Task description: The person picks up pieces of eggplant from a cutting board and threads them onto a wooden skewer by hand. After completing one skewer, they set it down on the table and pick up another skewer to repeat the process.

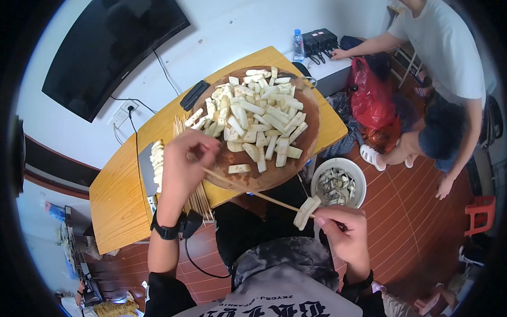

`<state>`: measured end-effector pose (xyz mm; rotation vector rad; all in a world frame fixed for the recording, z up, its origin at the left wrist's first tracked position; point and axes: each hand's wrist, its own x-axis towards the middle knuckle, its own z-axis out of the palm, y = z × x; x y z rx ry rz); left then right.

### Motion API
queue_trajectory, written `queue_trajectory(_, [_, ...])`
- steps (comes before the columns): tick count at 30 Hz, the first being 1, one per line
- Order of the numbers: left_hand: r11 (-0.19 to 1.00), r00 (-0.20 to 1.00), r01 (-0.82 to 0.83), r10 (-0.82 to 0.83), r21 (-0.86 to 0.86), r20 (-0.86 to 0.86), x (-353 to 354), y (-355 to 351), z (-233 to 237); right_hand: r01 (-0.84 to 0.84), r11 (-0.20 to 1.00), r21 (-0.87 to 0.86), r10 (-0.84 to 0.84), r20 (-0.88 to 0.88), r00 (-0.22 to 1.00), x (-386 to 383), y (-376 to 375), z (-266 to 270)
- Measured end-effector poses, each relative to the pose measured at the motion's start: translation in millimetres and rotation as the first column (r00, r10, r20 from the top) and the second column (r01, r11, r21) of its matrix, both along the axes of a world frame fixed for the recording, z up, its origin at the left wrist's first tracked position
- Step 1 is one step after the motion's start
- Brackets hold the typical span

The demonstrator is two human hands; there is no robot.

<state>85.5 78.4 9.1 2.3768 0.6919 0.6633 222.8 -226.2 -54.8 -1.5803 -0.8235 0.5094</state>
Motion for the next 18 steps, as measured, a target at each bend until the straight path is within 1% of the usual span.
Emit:
queue_trajectory(1, [0.992, 0.996, 0.092, -0.093, -0.089, -0.007, -2, -6, 0, 0.025, 1.000, 0.012, -0.025, -0.010, 1.000, 1, -1, -2])
queue_trajectory(4, [0.975, 0.963, 0.214, -0.221, -0.059, -0.152, -2, -25, 8, 0.068, 0.996, 0.057, -0.065, -0.061, 0.996, 0, 0, -1])
queue_trajectory(7, [0.976, 0.970, 0.215, -0.219, -0.041, -0.106, -2, -26, -1, 0.056, 0.998, 0.041, -0.053, -0.090, 0.995, -1, 1, -1])
queue_trajectory(10, [0.981, 0.959, 0.100, -0.140, -0.167, -0.248, -5, -28, 11, 0.050, 0.998, 0.026, -0.048, -0.074, 0.996, -2, -1, -3])
queue_trajectory(13, [0.965, 0.996, 0.079, -0.089, -0.251, -0.029, -14, -29, 8, 0.014, 1.000, -0.017, -0.014, -0.044, 0.999, -1, -2, -1])
queue_trajectory(15, [0.927, 0.997, 0.060, -0.036, -0.370, 0.073, -25, -24, 1, -0.007, 1.000, -0.017, 0.007, -0.033, 0.999, -1, -1, -2])
queue_trajectory(16, [0.902, 0.993, 0.056, -0.004, -0.428, 0.121, -30, -23, -1, -0.018, 1.000, -0.018, 0.018, -0.027, 0.999, -2, -1, -3])
queue_trajectory(18, [0.802, 0.978, 0.050, 0.082, -0.596, 0.192, -40, -26, 2, -0.035, 0.999, -0.036, 0.034, -0.040, 0.999, -3, 2, -1])
